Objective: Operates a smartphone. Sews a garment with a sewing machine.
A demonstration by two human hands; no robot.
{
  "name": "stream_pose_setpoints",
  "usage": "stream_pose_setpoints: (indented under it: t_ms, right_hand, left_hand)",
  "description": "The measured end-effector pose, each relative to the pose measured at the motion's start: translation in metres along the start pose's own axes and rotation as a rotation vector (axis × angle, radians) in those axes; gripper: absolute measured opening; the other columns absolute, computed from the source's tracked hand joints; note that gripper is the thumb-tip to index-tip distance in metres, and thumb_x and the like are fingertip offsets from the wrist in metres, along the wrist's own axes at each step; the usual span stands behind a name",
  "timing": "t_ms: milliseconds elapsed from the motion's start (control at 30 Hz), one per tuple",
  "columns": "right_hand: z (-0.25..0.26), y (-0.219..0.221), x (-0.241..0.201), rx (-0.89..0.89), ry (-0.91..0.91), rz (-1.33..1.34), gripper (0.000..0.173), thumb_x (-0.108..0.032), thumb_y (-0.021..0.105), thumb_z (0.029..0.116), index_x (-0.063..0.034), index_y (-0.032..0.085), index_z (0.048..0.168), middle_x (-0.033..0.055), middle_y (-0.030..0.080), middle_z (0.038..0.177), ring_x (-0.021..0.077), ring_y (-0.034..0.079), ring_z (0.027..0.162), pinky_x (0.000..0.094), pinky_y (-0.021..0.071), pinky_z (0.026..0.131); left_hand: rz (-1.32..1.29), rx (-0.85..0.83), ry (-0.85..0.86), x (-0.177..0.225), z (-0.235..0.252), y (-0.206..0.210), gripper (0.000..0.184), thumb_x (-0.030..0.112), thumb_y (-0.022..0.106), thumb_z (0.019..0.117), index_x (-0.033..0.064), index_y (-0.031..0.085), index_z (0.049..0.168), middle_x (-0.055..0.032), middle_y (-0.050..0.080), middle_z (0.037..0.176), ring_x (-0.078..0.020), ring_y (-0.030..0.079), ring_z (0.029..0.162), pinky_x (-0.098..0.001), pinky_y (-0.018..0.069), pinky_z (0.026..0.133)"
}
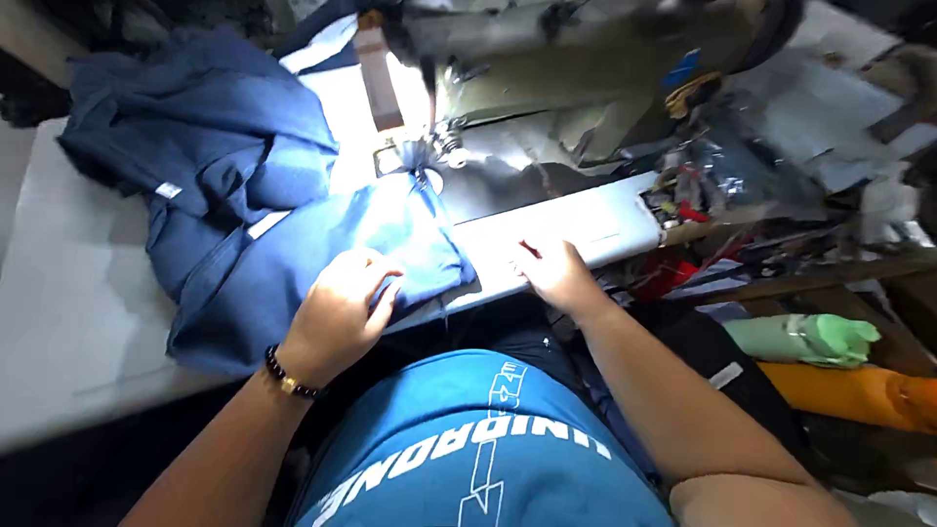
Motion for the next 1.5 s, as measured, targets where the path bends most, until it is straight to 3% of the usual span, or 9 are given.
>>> stream_pose_setpoints:
  t_ms: [267, 467, 633, 933, 1100, 1167, 1267, 1333, 1500]
  right_hand:
    - [0.026, 0.030, -0.044, -0.101, -0.070, -0.215, 0.039, -0.030, 0.054, 0.1044, 0.0007, 0.071, 0.088, 0.0148, 0.067, 0.077, 0.0293, 0.067, 0.075, 0.0520, 0.0533, 0.069]
    - [0.028, 0.046, -0.039, -0.166, -0.002, -0.229, 0.044, -0.036, 0.051, 0.1061, 0.0012, 0.072, 0.094, 0.0174, 0.069, 0.085, 0.0336, 0.070, 0.085, 0.0557, 0.0550, 0.078]
    - [0.029, 0.052, -0.035, -0.231, 0.071, -0.251, 0.049, -0.045, 0.057, 0.1023, 0.0007, 0.070, 0.090, 0.0165, 0.067, 0.083, 0.0331, 0.067, 0.085, 0.0541, 0.0519, 0.075]
    - [0.030, 0.055, -0.030, -0.147, 0.068, -0.203, 0.027, -0.020, 0.062, 0.0988, 0.0031, 0.072, 0.089, 0.0183, 0.069, 0.083, 0.0335, 0.069, 0.082, 0.0537, 0.0558, 0.074]
    - [0.026, 0.041, -0.018, 0.062, -0.018, -0.095, 0.018, -0.015, 0.070, 0.0926, 0.0025, 0.071, 0.088, 0.0125, 0.065, 0.071, 0.0244, 0.065, 0.066, 0.0456, 0.0552, 0.064]
    - [0.024, 0.038, -0.022, 0.117, -0.094, -0.066, 0.016, -0.012, 0.070, 0.0908, 0.0039, 0.069, 0.088, 0.0124, 0.065, 0.071, 0.0225, 0.065, 0.064, 0.0427, 0.0549, 0.062]
    - [0.026, 0.036, -0.023, 0.105, -0.071, 0.040, 0.014, -0.008, 0.071, 0.0886, 0.0032, 0.067, 0.095, 0.0113, 0.065, 0.077, 0.0179, 0.062, 0.067, 0.0380, 0.0538, 0.064]
    - [0.029, 0.033, -0.026, 0.099, -0.069, 0.038, 0.014, -0.007, 0.070, 0.0876, 0.0025, 0.065, 0.096, 0.0113, 0.064, 0.079, 0.0170, 0.062, 0.067, 0.0362, 0.0535, 0.064]
    - [0.022, 0.039, -0.032, 0.122, -0.161, -0.016, 0.009, -0.007, 0.067, 0.0879, 0.0004, 0.070, 0.090, 0.0084, 0.064, 0.072, 0.0169, 0.060, 0.063, 0.0369, 0.0516, 0.059]
  left_hand:
    - [-0.029, -0.054, 0.179, 0.027, 0.059, 0.015, 0.025, 0.008, 0.054, 0.0998, 0.0041, 0.077, 0.108, -0.0128, 0.073, 0.106, -0.0264, 0.070, 0.101, -0.0431, 0.0572, 0.089]
    - [-0.028, -0.190, -0.053, -0.016, 0.071, 0.077, 0.027, 0.020, 0.056, 0.1023, 0.0057, 0.071, 0.119, -0.0151, 0.072, 0.111, -0.0316, 0.069, 0.103, -0.0558, 0.0534, 0.091]
    - [-0.068, -0.075, -0.142, -0.019, 0.055, 0.094, 0.034, 0.023, 0.054, 0.0999, 0.0013, 0.071, 0.119, -0.0210, 0.070, 0.112, -0.0382, 0.068, 0.105, -0.0552, 0.0539, 0.092]
    - [-0.049, -0.065, 0.012, -0.008, 0.048, 0.091, 0.035, 0.024, 0.055, 0.0973, 0.0074, 0.073, 0.123, -0.0163, 0.063, 0.126, -0.0368, 0.055, 0.124, -0.0573, 0.0442, 0.100]
    - [-0.080, -0.242, 0.118, 0.011, 0.039, 0.104, 0.071, 0.063, 0.049, 0.0961, 0.0103, 0.062, 0.141, -0.0108, 0.051, 0.154, -0.0297, 0.038, 0.149, -0.0572, 0.0236, 0.123]
    - [-0.055, -0.243, 0.151, 0.018, 0.043, 0.104, 0.081, 0.069, 0.058, 0.0888, 0.0043, 0.063, 0.136, -0.0169, 0.058, 0.144, -0.0330, 0.045, 0.143, -0.0580, 0.0244, 0.123]
    - [0.023, -0.107, 0.210, 0.023, 0.058, 0.093, 0.045, 0.035, 0.080, 0.0814, 0.0004, 0.072, 0.108, -0.0225, 0.069, 0.115, -0.0401, 0.065, 0.113, -0.0572, 0.0500, 0.099]
    - [0.056, -0.021, 0.252, 0.025, 0.067, 0.085, 0.020, 0.003, 0.075, 0.0807, -0.0002, 0.072, 0.101, -0.0222, 0.070, 0.100, -0.0411, 0.069, 0.098, -0.0556, 0.0563, 0.083]
    - [0.005, -0.057, 0.266, 0.024, 0.058, 0.086, 0.016, -0.004, 0.067, 0.0849, 0.0018, 0.075, 0.097, -0.0168, 0.072, 0.102, -0.0361, 0.069, 0.099, -0.0531, 0.0548, 0.086]
Point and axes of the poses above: each hand's wrist, its own z-axis towards the middle knuckle, its own y-axis out of the palm, x = y × z, the point moved 10 cm from there along z, towards the middle knuckle
